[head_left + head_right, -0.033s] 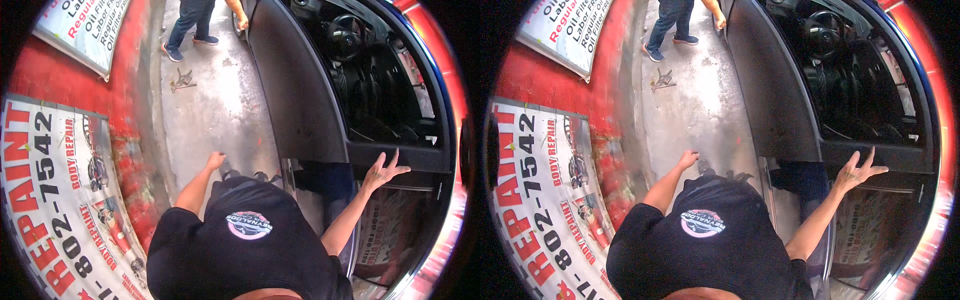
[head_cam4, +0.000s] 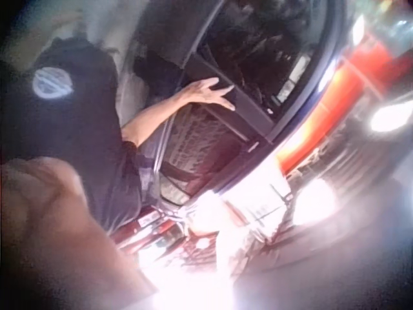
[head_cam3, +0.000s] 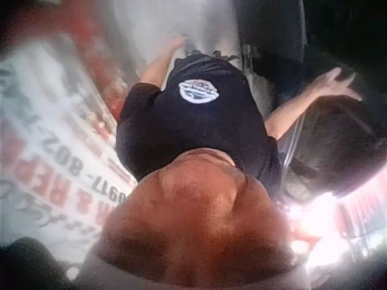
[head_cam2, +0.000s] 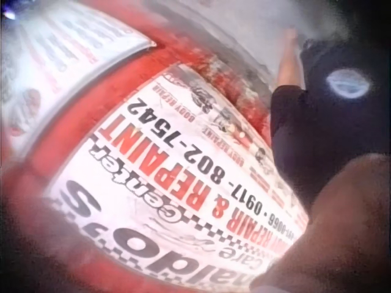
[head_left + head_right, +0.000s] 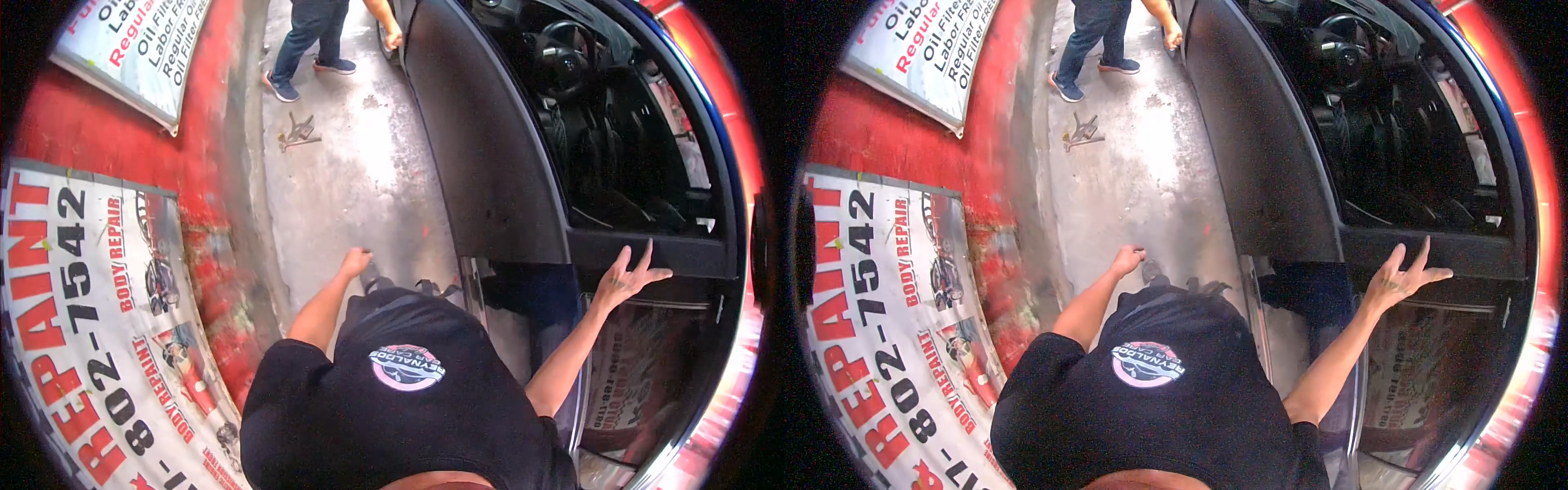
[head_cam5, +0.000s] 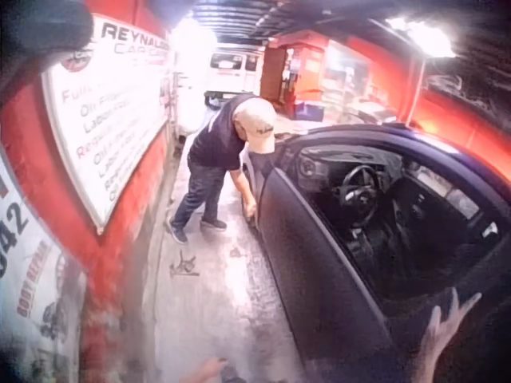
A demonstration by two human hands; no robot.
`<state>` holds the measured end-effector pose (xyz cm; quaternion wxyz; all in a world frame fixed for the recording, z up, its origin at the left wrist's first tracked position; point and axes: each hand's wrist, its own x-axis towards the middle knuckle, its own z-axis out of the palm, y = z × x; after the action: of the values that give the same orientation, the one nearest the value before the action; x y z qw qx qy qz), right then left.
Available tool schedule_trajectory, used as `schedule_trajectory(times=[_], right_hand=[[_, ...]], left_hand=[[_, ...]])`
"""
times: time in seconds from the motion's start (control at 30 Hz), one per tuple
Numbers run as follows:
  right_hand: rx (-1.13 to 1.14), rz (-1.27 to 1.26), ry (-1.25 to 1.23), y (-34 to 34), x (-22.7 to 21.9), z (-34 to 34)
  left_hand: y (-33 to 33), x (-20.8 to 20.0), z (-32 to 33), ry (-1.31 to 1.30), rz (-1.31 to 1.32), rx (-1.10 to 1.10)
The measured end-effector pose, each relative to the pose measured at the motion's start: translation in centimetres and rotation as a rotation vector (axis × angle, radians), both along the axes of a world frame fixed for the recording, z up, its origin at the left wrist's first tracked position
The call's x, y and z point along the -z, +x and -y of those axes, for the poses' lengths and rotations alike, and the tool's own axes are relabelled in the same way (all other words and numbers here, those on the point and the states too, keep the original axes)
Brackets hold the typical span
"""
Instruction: Applying a black vinyl wrap panel to the exterior trim of a car door.
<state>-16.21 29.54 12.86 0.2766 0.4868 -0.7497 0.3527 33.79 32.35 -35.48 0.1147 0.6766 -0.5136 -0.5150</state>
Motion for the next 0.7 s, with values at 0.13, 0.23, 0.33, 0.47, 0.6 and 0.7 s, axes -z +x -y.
schedule_trajectory(times=[0.13,0.23,0.33,0.47,0.6,0.7], right_hand=[[0.009,0.003,0.019,-0.1,0.1,0.0],[-0.004,-0.025,0.015,0.0,0.2,-0.1],[-0.017,-0.040,0.006,0.3,0.2,-0.2],[-0.030,-0.052,-0.014,0.8,0.1,-0.2],[-0.052,-0.014,-0.056,1.3,0.0,0.3],[-0.102,-0.008,-0.056,1.3,-0.1,0.4]], left_hand=[[-1.3,-0.8,0.0,0.023,-0.026,0.139],[-0.2,-1.1,-1.0,0.127,-0.052,0.069],[1.7,-1.5,-2.2,0.128,0.087,0.087],[3.2,-2.3,-3.1,0.160,0.146,0.064],[2.2,-4.0,-3.4,0.180,0.152,-0.029],[-0.7,-5.3,-3.7,0.220,0.104,-0.028]])
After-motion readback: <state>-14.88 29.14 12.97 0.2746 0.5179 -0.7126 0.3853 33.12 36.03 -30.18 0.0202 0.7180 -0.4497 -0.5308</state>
